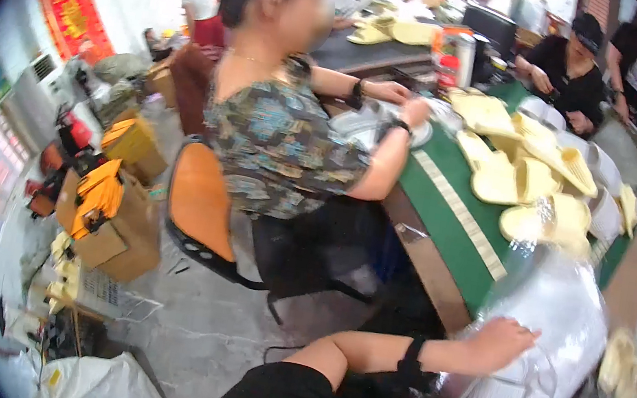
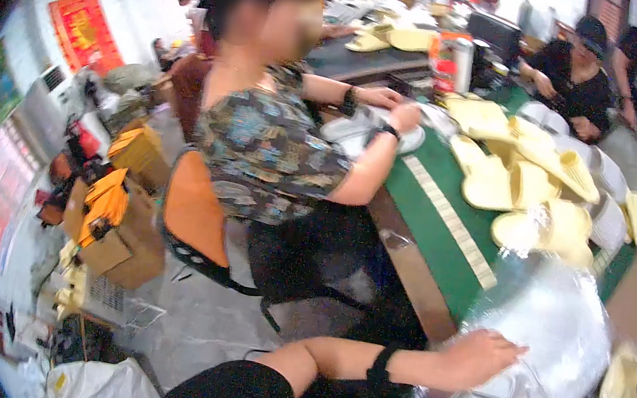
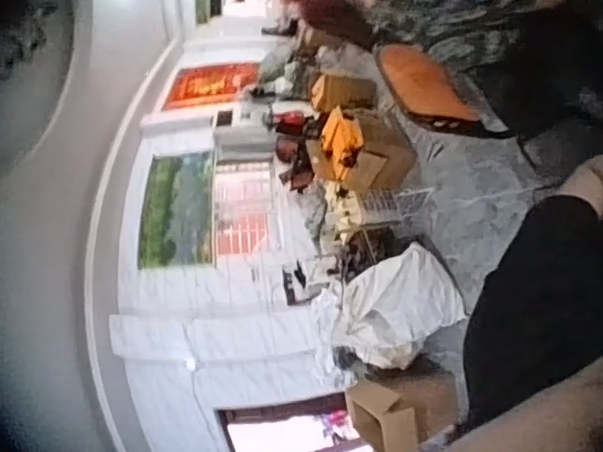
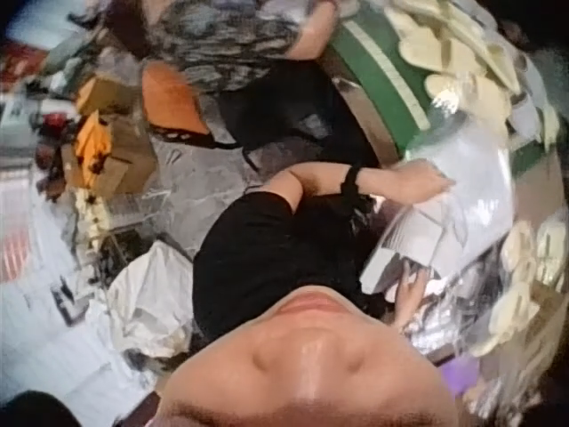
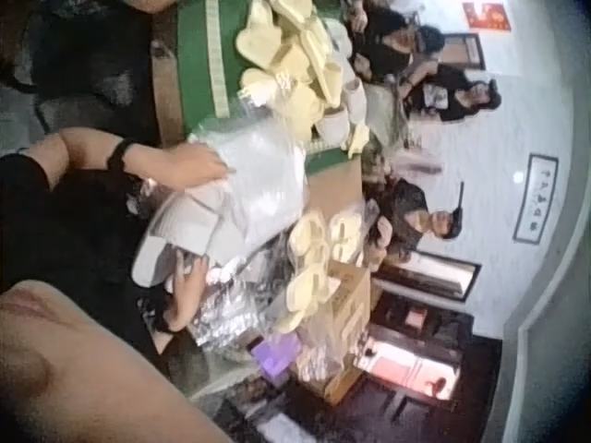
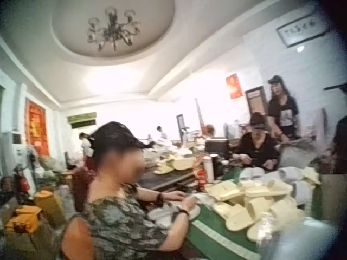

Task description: The recorder is pairing and packing plastic sandals into plastic bags at a shared manufacturing table.

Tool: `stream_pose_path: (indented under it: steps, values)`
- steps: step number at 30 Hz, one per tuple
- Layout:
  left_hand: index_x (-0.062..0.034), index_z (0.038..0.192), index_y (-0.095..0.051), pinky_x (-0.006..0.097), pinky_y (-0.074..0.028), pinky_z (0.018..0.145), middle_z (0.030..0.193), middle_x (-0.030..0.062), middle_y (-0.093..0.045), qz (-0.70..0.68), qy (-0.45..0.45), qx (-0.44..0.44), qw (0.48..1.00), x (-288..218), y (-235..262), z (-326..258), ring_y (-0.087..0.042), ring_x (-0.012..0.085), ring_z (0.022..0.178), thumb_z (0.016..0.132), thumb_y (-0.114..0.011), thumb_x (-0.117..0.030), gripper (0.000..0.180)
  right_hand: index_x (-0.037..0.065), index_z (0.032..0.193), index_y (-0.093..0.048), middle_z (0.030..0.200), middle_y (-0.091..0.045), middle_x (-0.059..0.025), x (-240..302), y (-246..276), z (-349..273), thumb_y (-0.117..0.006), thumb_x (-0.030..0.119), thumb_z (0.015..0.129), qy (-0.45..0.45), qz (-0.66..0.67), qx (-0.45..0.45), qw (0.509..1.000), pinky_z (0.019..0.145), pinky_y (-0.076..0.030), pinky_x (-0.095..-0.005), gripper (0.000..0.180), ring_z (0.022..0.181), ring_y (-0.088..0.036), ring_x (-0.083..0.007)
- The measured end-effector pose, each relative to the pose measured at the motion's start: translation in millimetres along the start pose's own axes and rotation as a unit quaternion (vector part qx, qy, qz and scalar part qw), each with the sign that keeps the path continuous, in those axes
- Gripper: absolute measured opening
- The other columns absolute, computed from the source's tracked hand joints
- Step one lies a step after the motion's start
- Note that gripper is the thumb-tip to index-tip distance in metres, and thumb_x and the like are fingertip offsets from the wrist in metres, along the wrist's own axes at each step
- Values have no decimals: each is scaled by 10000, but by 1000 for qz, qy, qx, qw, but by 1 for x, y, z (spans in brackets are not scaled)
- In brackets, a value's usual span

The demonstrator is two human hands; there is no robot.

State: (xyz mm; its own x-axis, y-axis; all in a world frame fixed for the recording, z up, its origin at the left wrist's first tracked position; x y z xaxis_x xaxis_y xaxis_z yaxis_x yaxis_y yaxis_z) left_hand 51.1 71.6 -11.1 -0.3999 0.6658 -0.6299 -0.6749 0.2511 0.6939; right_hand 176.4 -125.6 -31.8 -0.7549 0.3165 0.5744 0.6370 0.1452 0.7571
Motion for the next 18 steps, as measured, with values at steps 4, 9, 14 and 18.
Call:
stream_pose_path:
  steps: [4,9,14,18]
  values:
    - [-136,1346,-477,503,-337,1025,1349,138,-510,92,-94,-19,991,-40,-15,-18,-472,384,1217,903,-502,-217,451,-26,1115,-558,1091,-534,-259,18,8,0,-704,177,789,49,-69,-75,994,918,-402,-460,411,1080,-471,-459]
    - [-227,1327,-508,574,-286,1039,1374,128,-479,98,-156,0,983,-53,-27,-39,-440,409,1252,870,-515,-240,457,-35,1041,-589,1133,-520,-225,48,6,19,-709,160,776,119,-71,-109,984,930,-397,-466,350,1082,-470,-433]
    - [-271,1310,-529,666,-211,1033,1420,106,-426,35,-191,14,981,-78,-19,-50,-389,424,1288,849,-562,-222,465,-51,1083,-558,1146,-508,-239,39,12,16,-687,159,793,90,-117,-138,979,887,-408,-443,381,1040,-484,-413]
    - [-272,1321,-518,673,-199,1039,1450,83,-389,22,-227,50,972,-90,-30,-62,-353,427,1309,842,-603,-219,489,-35,1043,-587,1126,-518,-246,8,9,25,-658,207,823,25,-26,-217,975,905,-390,-500,335,1034,-482,-446]
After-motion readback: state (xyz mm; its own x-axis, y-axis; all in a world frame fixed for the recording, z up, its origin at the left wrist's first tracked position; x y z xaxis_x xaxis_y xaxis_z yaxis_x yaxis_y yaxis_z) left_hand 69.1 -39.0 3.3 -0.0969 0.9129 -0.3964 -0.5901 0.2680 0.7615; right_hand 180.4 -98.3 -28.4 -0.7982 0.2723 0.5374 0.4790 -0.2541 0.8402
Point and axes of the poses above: each hand's wrist, its own z-axis towards the middle knuckle, its own y-axis out of the back of the hand, x = y × z, the point moved 8 cm from there along z, towards the middle knuckle
